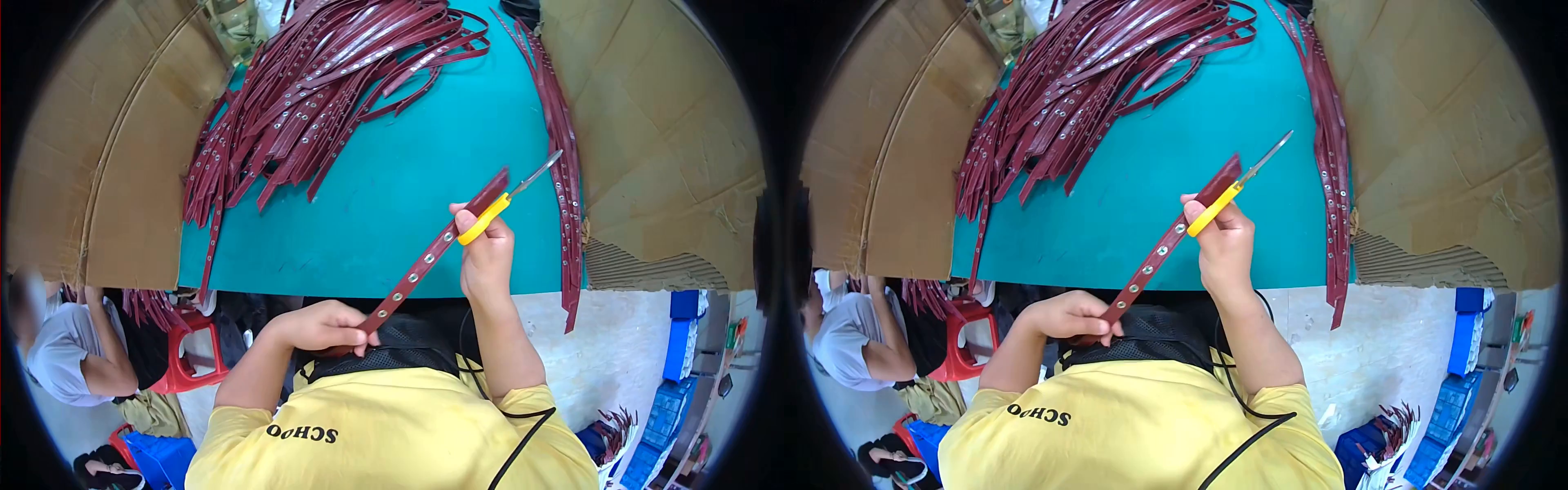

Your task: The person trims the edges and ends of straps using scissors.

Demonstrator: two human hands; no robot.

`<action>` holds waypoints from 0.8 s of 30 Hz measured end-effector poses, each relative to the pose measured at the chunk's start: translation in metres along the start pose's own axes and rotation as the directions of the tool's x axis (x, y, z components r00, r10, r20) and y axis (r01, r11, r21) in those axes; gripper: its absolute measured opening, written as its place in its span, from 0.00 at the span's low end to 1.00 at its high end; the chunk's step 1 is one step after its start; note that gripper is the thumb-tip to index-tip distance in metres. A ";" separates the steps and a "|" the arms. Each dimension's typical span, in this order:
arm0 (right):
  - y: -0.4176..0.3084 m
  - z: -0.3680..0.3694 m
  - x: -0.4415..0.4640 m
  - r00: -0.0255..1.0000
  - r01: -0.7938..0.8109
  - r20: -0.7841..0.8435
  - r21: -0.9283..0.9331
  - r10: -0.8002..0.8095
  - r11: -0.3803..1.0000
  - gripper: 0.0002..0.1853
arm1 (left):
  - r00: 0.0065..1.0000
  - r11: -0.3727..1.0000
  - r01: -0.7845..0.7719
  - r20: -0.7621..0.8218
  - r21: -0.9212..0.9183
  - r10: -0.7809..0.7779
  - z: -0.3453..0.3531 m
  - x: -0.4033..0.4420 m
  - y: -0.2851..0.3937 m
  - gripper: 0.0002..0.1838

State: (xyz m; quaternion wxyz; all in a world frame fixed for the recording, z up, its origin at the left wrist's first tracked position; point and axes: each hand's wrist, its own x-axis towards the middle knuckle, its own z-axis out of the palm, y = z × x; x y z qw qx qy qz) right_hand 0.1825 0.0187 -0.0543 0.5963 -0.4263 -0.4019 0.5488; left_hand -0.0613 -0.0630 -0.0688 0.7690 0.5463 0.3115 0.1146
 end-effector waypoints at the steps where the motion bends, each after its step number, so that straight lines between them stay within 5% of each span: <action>1: -0.002 -0.002 0.000 1.000 0.015 -0.010 0.007 -0.015 1.000 0.09 | 1.000 1.000 0.001 0.022 0.025 -0.002 -0.004 -0.003 -0.007 0.11; 3: -0.006 0.000 -0.004 0.999 0.039 -0.024 0.025 -0.039 0.999 0.09 | 0.986 0.983 -0.152 0.079 0.103 0.144 -0.008 -0.006 -0.011 0.12; 6: -0.010 0.007 -0.015 0.999 0.027 0.026 0.040 -0.029 0.999 0.08 | 0.991 0.975 -0.100 0.105 0.196 0.080 -0.009 -0.008 -0.002 0.15; 9: -0.004 0.018 -0.035 0.987 -0.014 0.160 -0.021 0.017 1.000 0.07 | 0.997 0.986 -0.017 -0.082 -0.164 0.003 0.007 -0.001 0.026 0.21; 11: 0.003 0.023 -0.046 0.957 -0.038 0.280 -0.127 0.072 0.991 0.07 | 0.972 0.942 -0.146 -0.219 -0.303 0.080 0.016 0.009 0.042 0.22; 13: 0.008 0.026 -0.050 0.948 -0.146 0.276 -0.053 0.155 0.988 0.06 | 0.960 0.967 -0.081 -0.281 -0.241 0.010 0.015 0.013 0.057 0.19; 15: 0.007 0.021 -0.044 0.969 -0.124 0.211 -0.028 0.127 0.992 0.06 | 0.926 0.962 -0.200 -0.356 -0.184 0.124 0.018 0.024 0.052 0.17; 16: 0.011 0.018 -0.038 0.987 0.028 0.160 0.005 -0.029 1.000 0.05 | 0.905 0.955 -0.254 -0.386 -0.155 0.178 0.019 0.027 0.050 0.16; 22: 0.004 -0.008 -0.017 0.988 0.141 -0.065 0.036 -0.138 0.989 0.06 | 0.931 0.958 -0.205 -0.341 -0.200 0.128 0.015 0.023 0.044 0.15; 24: 0.005 -0.017 -0.016 0.985 0.172 0.040 -0.058 -0.170 0.983 0.05 | 0.938 0.957 -0.203 -0.320 -0.205 0.130 0.013 0.022 0.044 0.16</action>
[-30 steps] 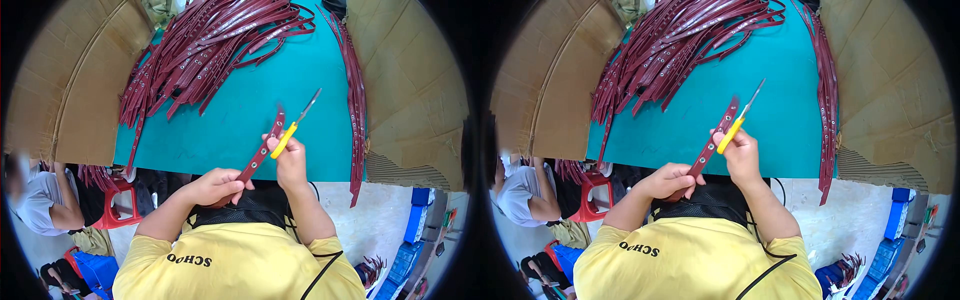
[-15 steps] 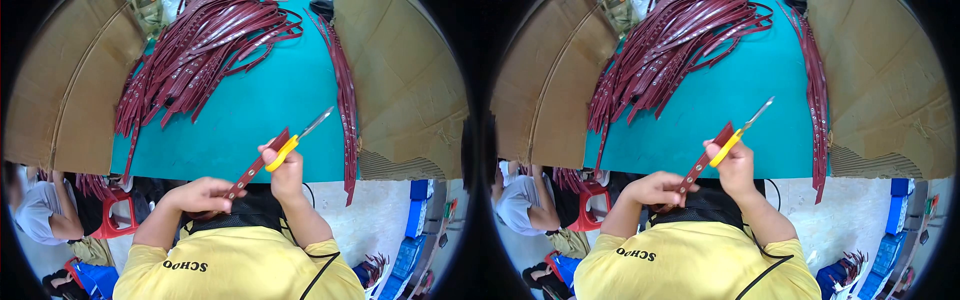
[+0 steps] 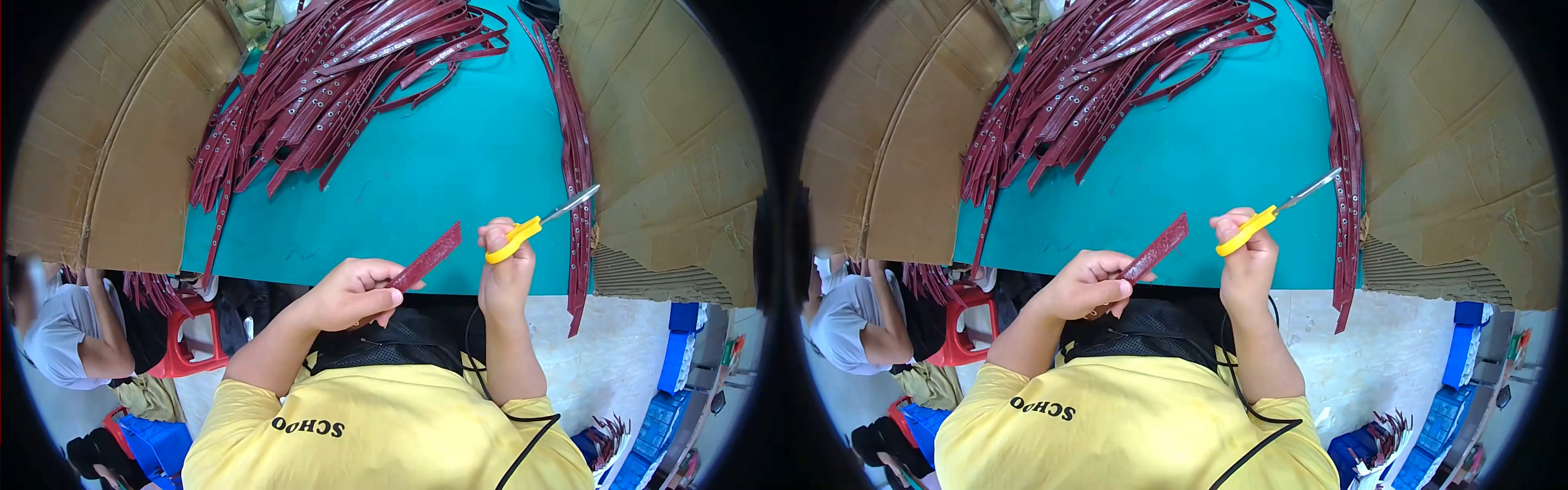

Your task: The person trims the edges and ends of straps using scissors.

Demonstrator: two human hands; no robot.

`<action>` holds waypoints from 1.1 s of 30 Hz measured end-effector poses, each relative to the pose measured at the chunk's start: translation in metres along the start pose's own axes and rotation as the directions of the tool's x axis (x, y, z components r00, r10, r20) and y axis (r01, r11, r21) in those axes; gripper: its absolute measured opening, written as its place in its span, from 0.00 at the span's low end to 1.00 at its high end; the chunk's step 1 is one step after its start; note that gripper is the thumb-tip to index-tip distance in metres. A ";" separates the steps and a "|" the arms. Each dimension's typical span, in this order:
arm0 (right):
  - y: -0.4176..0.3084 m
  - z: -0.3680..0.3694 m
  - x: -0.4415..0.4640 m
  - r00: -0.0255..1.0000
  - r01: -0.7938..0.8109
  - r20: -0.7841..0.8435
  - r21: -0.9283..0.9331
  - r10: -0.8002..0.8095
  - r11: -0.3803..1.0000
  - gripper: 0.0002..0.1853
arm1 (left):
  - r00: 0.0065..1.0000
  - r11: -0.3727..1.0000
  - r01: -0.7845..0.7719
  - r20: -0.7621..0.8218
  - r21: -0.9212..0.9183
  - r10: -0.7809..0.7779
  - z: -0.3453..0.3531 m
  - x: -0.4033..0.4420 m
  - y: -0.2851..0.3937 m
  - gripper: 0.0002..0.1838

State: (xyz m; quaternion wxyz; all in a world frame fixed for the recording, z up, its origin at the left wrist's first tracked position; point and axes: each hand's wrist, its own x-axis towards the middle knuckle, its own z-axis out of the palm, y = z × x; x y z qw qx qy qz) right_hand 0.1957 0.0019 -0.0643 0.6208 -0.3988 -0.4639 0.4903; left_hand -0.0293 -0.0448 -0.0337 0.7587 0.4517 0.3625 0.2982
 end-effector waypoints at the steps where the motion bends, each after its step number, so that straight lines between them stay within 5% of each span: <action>1: 0.001 -0.004 -0.001 0.998 0.017 0.054 -0.045 -0.015 0.999 0.05 | 1.000 1.000 0.002 0.010 -0.002 -0.002 -0.001 0.000 0.000 0.16; 7: -0.014 -0.012 -0.007 0.950 0.246 0.301 -0.550 -0.085 0.798 0.12 | 0.977 0.986 -0.164 -0.139 0.009 0.164 0.004 0.003 0.000 0.20; 11: -0.022 -0.013 -0.013 0.852 0.518 0.474 -0.702 -0.222 0.489 0.15 | 0.951 0.981 -0.194 -0.248 -0.018 0.184 0.002 0.002 0.003 0.21; 15: -0.031 -0.020 -0.015 0.784 0.620 0.566 -0.736 -0.256 0.271 0.16 | 0.929 0.961 -0.259 -0.248 0.092 0.274 0.005 0.001 0.006 0.24; 21: -0.044 -0.021 -0.009 0.778 0.625 0.597 -0.767 -0.197 0.146 0.17 | 0.920 0.952 -0.261 -0.257 0.159 0.295 0.013 -0.003 0.012 0.24; 33: -0.050 -0.017 -0.005 0.768 0.640 0.627 -0.759 -0.132 0.122 0.17 | 0.931 0.944 -0.219 -0.236 0.245 0.277 0.013 -0.010 0.012 0.24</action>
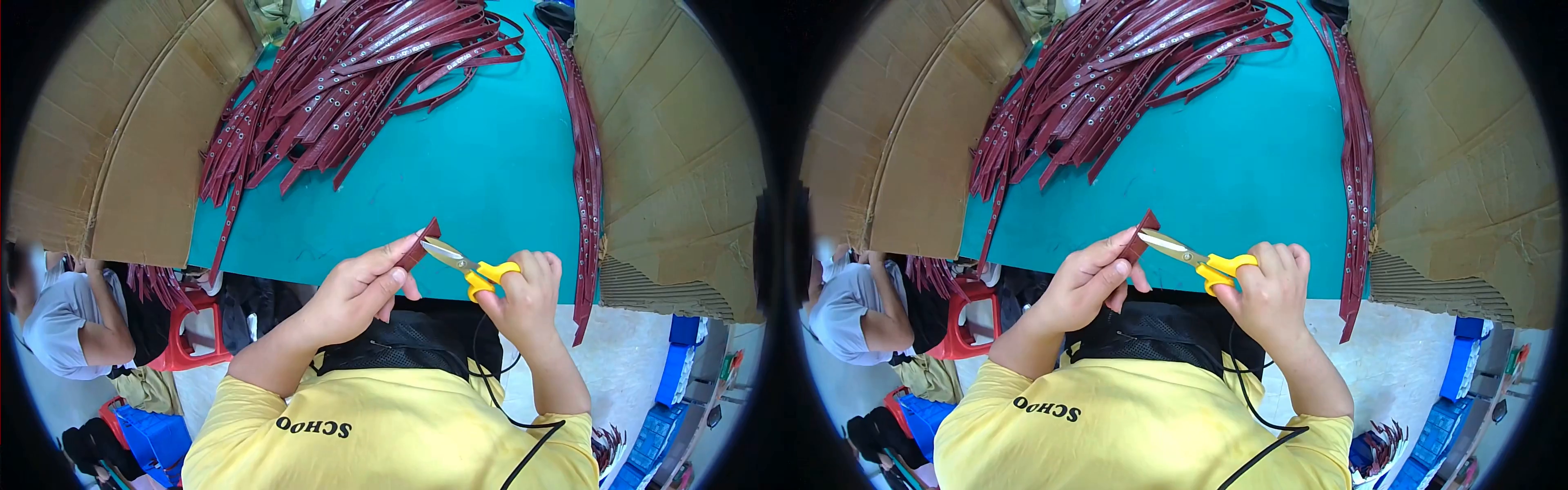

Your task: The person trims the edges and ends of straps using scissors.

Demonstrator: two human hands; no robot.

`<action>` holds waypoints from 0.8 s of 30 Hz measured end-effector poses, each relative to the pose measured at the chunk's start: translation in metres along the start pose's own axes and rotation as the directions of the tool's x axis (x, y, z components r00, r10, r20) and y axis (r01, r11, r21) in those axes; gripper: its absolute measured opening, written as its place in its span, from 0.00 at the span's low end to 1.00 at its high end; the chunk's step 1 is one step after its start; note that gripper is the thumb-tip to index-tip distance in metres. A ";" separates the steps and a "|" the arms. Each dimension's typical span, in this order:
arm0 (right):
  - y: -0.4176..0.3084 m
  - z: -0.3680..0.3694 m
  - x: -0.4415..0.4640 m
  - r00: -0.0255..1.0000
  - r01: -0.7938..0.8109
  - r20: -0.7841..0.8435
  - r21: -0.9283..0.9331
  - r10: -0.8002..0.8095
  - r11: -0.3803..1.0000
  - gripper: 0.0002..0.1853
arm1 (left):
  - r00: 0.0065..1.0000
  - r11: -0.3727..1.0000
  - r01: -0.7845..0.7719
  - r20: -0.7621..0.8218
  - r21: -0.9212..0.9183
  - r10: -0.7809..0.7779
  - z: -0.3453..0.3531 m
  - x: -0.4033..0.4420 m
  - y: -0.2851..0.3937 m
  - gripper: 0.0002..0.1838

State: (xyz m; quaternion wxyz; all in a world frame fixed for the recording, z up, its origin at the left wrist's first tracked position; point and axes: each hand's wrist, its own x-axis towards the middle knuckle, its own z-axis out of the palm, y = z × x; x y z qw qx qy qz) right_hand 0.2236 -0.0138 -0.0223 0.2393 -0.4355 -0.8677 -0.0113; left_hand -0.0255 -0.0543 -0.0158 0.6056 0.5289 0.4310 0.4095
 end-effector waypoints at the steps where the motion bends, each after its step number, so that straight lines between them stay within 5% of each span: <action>1: 0.000 0.000 0.000 1.000 0.000 0.003 -0.004 0.000 1.000 0.17 | 1.000 1.000 0.002 0.001 0.010 -0.003 0.000 0.000 0.001 0.24; 24: 0.002 -0.008 -0.005 0.996 0.021 0.091 -0.085 -0.013 0.996 0.17 | 0.997 0.958 0.046 0.040 0.282 -0.060 -0.011 -0.003 0.021 0.22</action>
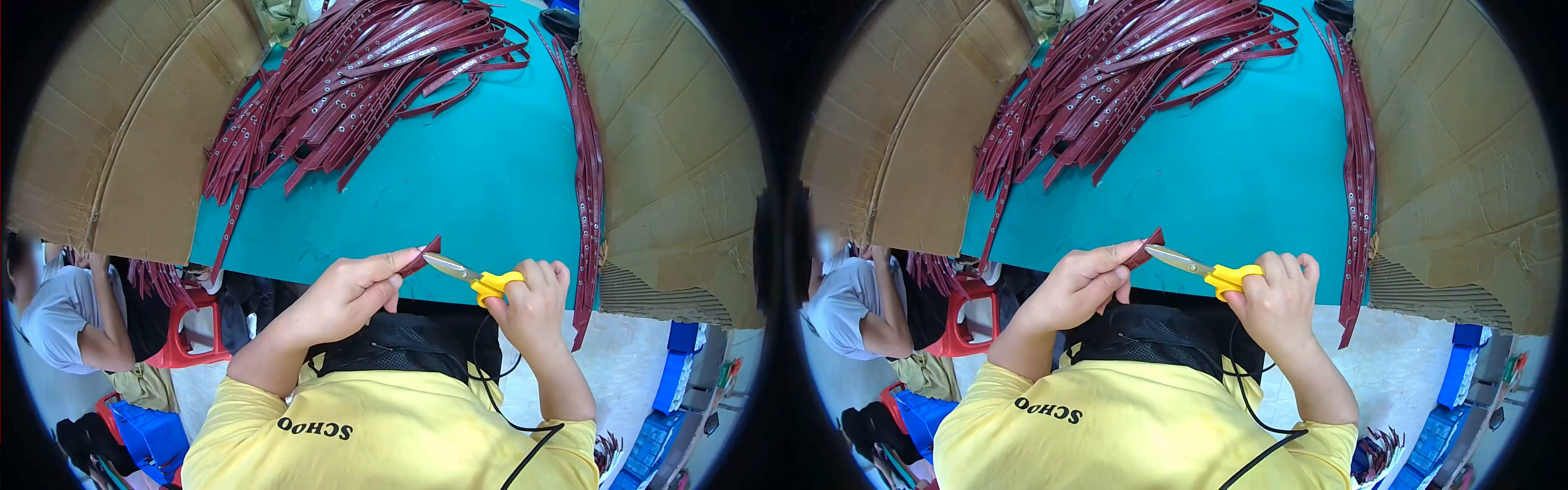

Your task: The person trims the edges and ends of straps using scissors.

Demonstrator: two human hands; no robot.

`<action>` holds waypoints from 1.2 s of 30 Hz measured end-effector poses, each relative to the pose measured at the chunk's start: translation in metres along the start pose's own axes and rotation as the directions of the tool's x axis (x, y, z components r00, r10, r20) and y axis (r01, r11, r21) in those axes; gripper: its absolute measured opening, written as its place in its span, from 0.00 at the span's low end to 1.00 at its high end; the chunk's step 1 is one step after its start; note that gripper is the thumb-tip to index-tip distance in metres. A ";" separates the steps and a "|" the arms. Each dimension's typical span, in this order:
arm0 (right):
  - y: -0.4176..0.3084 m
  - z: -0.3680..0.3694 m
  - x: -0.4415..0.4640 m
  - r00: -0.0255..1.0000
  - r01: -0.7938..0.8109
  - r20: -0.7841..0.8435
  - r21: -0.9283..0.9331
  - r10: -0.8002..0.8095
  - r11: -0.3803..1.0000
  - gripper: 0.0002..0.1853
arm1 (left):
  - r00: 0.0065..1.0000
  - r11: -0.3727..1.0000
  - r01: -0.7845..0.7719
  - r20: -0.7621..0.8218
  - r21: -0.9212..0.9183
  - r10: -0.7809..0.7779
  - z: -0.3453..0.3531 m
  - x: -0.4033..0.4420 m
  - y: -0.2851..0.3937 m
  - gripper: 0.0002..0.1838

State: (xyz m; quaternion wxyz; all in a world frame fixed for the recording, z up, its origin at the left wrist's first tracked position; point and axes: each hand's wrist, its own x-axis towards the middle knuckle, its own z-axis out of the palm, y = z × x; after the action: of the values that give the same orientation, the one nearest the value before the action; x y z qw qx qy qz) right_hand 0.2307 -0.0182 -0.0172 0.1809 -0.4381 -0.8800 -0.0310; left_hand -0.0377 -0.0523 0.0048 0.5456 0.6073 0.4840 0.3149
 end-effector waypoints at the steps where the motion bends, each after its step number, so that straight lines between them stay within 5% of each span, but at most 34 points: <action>1: 0.000 0.000 0.000 1.000 0.004 0.001 -0.006 -0.004 1.000 0.17 | 1.000 1.000 -0.011 -0.005 0.007 0.011 0.000 0.000 0.000 0.22; 9: 0.003 0.003 -0.001 1.000 0.028 0.001 -0.022 -0.028 0.999 0.16 | 0.998 0.999 -0.051 -0.029 0.007 0.051 0.001 0.003 -0.009 0.21; 18: 0.006 0.008 0.000 0.999 -0.050 -0.009 0.106 0.052 0.993 0.15 | 0.995 0.951 0.092 0.052 -0.294 -0.080 -0.004 0.010 -0.019 0.22; 36: -0.002 0.013 0.000 0.994 -0.064 0.096 0.126 0.053 0.990 0.14 | 0.998 0.981 0.063 0.019 -0.182 -0.061 0.004 0.007 -0.015 0.22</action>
State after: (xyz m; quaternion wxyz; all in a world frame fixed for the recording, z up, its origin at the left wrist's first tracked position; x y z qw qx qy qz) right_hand 0.2249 -0.0164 -0.0294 0.1688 -0.4521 -0.8743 0.0513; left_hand -0.0358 -0.0483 -0.0118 0.6117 0.5415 0.4681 0.3369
